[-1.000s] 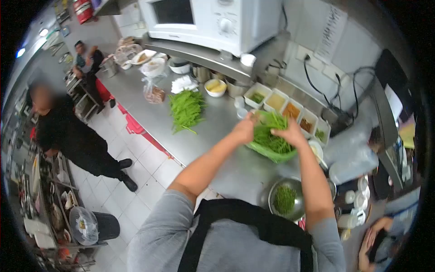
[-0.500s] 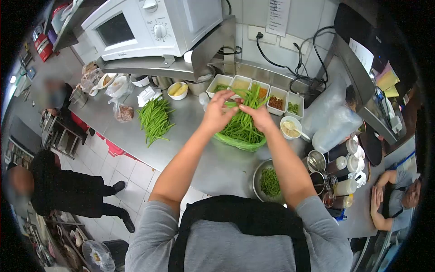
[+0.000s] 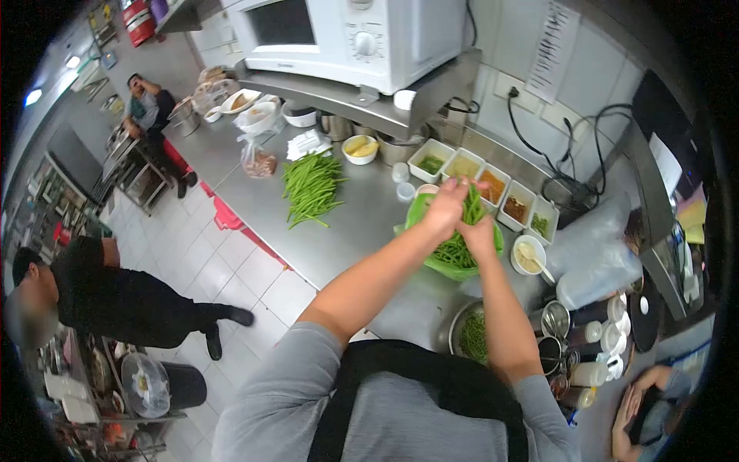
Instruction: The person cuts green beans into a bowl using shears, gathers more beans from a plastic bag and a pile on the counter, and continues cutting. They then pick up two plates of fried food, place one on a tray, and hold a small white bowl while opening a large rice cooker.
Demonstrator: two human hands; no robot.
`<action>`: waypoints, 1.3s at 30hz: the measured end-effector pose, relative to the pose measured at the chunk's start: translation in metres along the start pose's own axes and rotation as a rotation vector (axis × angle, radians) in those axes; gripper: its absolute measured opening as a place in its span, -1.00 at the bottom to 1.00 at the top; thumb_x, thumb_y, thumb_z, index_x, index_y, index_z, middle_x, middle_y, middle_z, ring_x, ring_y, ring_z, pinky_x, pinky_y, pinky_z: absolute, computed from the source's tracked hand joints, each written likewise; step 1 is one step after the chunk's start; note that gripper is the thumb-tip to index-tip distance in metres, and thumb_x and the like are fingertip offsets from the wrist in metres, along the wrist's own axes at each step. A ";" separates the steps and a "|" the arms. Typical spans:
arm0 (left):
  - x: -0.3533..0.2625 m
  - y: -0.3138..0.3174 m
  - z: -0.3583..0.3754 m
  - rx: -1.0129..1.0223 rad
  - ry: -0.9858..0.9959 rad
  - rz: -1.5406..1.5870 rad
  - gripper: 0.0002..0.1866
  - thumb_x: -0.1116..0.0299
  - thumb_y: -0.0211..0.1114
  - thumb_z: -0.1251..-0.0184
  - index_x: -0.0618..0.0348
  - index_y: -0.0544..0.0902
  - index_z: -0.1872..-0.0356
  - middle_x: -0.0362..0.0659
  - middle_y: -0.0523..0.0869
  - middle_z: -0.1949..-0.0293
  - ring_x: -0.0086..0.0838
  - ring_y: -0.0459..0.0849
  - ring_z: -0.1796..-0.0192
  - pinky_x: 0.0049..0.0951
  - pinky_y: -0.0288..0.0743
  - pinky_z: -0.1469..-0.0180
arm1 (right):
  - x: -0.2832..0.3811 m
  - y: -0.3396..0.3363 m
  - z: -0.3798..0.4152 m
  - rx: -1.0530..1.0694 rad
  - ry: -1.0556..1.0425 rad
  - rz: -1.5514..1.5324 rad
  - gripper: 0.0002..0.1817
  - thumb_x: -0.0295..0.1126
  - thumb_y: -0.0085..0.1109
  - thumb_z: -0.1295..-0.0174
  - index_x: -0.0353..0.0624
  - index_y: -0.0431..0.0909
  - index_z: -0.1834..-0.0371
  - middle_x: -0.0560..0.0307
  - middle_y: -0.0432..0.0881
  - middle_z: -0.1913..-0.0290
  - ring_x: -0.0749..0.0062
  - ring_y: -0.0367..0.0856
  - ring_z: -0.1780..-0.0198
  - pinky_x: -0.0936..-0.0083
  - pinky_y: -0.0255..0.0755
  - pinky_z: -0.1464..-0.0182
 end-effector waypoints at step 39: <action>0.045 -0.044 -0.009 0.254 0.049 -0.759 -0.58 0.48 0.39 0.21 0.28 0.56 0.20 -0.11 0.68 0.30 -0.41 0.63 0.24 -0.42 0.47 0.09 | 0.054 -0.029 -0.031 0.028 -0.275 -0.052 -0.34 -0.37 0.14 -0.15 -0.11 0.12 -0.33 -0.02 0.29 -0.28 0.22 0.30 -0.27 0.35 0.22 -0.22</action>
Point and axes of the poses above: each hand's wrist, its own z-axis away from the middle knuckle, its own y-axis out of the palm, x = y × z, the point moved 1 cm from there along -z, towards the middle knuckle
